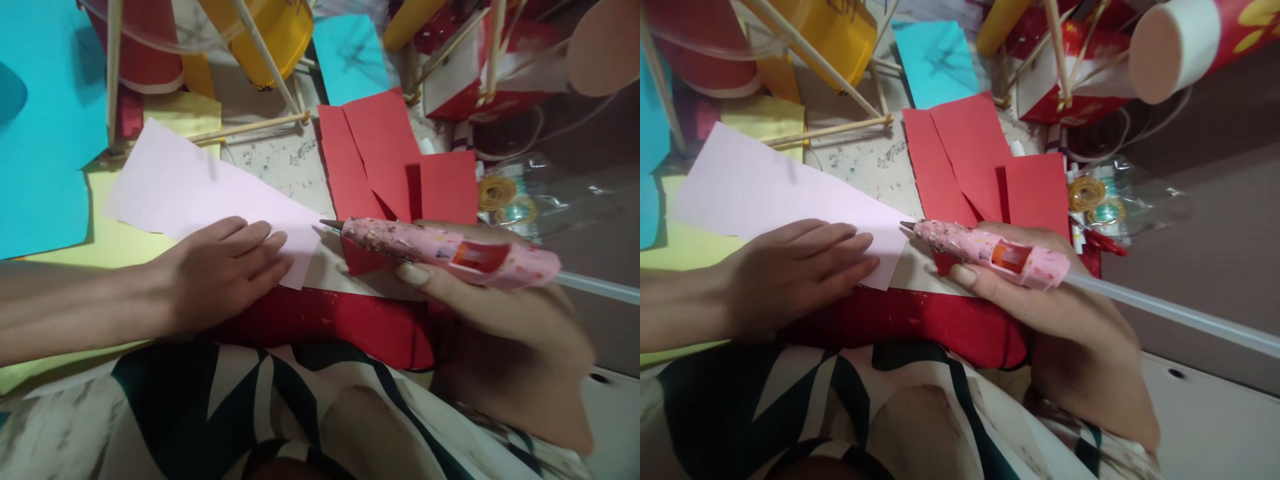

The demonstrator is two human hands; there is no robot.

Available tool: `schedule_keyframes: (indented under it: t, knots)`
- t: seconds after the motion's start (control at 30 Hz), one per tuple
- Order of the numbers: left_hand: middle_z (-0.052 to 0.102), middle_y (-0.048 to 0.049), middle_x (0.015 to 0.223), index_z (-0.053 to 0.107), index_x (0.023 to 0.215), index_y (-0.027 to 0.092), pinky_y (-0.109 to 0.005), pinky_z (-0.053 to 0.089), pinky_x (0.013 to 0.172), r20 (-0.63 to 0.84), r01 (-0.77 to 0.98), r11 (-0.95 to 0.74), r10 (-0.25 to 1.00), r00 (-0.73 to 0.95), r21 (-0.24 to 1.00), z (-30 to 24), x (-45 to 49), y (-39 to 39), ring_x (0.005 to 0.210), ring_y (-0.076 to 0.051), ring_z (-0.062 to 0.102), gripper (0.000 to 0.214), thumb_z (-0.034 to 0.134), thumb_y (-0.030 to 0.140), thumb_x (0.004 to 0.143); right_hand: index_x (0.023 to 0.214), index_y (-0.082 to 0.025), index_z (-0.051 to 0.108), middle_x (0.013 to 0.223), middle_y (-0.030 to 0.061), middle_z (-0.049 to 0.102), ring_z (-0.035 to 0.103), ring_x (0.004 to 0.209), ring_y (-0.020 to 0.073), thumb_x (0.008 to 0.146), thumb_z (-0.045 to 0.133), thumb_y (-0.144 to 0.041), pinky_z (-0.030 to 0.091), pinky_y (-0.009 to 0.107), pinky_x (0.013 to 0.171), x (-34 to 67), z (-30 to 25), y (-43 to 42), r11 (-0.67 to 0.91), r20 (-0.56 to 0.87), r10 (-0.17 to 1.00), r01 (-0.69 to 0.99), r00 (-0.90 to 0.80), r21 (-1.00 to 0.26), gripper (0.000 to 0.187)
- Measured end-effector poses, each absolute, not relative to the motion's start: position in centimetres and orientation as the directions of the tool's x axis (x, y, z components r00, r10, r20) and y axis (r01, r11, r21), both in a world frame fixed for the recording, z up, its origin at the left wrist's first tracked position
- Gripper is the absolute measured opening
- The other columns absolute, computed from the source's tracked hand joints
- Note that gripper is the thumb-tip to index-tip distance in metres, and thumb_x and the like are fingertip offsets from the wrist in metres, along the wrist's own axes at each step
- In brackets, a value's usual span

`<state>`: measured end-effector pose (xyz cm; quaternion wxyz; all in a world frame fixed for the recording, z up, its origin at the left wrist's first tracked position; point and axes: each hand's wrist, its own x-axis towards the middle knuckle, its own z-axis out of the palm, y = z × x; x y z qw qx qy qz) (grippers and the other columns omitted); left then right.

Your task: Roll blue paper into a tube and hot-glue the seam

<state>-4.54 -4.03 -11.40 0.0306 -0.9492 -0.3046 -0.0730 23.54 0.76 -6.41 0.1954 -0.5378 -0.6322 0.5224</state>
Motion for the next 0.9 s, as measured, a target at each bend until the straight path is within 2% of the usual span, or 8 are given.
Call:
schedule_keyframes:
  t: [0.1, 0.3, 0.5, 0.67, 0.77, 0.9]
  knots:
    - [0.057, -0.0151, 0.142, 0.059, 0.133, 0.016, -0.046, 0.044, 0.105, 0.142, 0.582, -0.813, 0.579, 0.803, 0.023, -11.83, -4.64, -3.74, 0.128, -0.030, 0.051, 0.041, 0.044, 0.014, 0.095, 0.112, -0.036, 0.076, 0.118, 0.0006, 0.075, 0.072, 0.110, 0.0226, 0.081, 0.076, -0.037, 0.060, 0.027, 0.095, 23.99, -6.95, 0.91, -0.148, -0.358, 0.854, 0.484, -0.378, -0.863, 0.031]
    - [0.054, -0.0144, 0.145, 0.056, 0.138, 0.016, -0.050, 0.040, 0.109, 0.140, 0.590, -0.806, 0.589, 0.796, 0.034, -12.04, -4.74, -3.52, 0.132, -0.032, 0.048, 0.042, 0.042, 0.020, 0.098, 0.114, -0.045, 0.073, 0.126, -0.0079, 0.071, 0.066, 0.121, 0.0162, 0.089, 0.068, -0.033, 0.052, 0.023, 0.105, 23.84, -6.97, 1.31, -0.051, -0.306, 0.832, 0.485, -0.464, -0.873, 0.029]
    - [0.055, -0.0102, 0.144, 0.059, 0.134, 0.021, -0.049, 0.038, 0.111, 0.156, 0.641, -0.760, 0.649, 0.744, 0.105, -12.07, -4.36, -3.58, 0.132, -0.029, 0.047, 0.038, 0.041, 0.027, 0.102, 0.114, -0.045, 0.073, 0.124, -0.0051, 0.072, 0.067, 0.119, 0.0234, 0.084, 0.073, -0.038, 0.053, 0.037, 0.106, 23.74, -7.12, 1.51, -0.047, -0.317, 0.857, 0.552, -0.406, -0.833, 0.031]
    - [0.057, -0.0086, 0.142, 0.060, 0.133, 0.023, -0.047, 0.040, 0.109, 0.149, 0.640, -0.766, 0.641, 0.753, 0.063, -12.11, -4.27, -3.51, 0.130, -0.027, 0.048, 0.037, 0.042, 0.030, 0.102, 0.114, -0.038, 0.075, 0.121, 0.0004, 0.074, 0.068, 0.116, 0.0268, 0.082, 0.074, -0.044, 0.055, 0.042, 0.104, 23.66, -7.22, 1.42, -0.052, -0.316, 0.881, 0.591, -0.353, -0.805, 0.033]
    - [0.058, -0.0095, 0.141, 0.060, 0.133, 0.021, -0.046, 0.043, 0.106, 0.167, 0.621, -0.784, 0.612, 0.773, -0.002, -12.18, -4.36, -3.36, 0.127, -0.028, 0.051, 0.038, 0.040, 0.030, 0.102, 0.114, -0.040, 0.074, 0.122, -0.0018, 0.074, 0.067, 0.119, 0.0247, 0.082, 0.074, -0.042, 0.053, 0.039, 0.107, 23.45, -7.16, 1.32, -0.037, -0.307, 0.875, 0.581, -0.374, -0.813, 0.031]
    - [0.058, -0.0104, 0.139, 0.059, 0.134, 0.018, -0.045, 0.045, 0.102, 0.198, 0.595, -0.802, 0.577, 0.793, -0.048, -12.26, -4.47, -3.15, 0.124, -0.028, 0.053, 0.040, 0.038, 0.033, 0.103, 0.116, -0.042, 0.072, 0.121, -0.0059, 0.073, 0.068, 0.118, 0.0179, 0.085, 0.072, -0.041, 0.054, 0.027, 0.104, 23.37, -7.25, 1.32, -0.037, -0.300, 0.884, 0.585, -0.359, -0.810, 0.031]
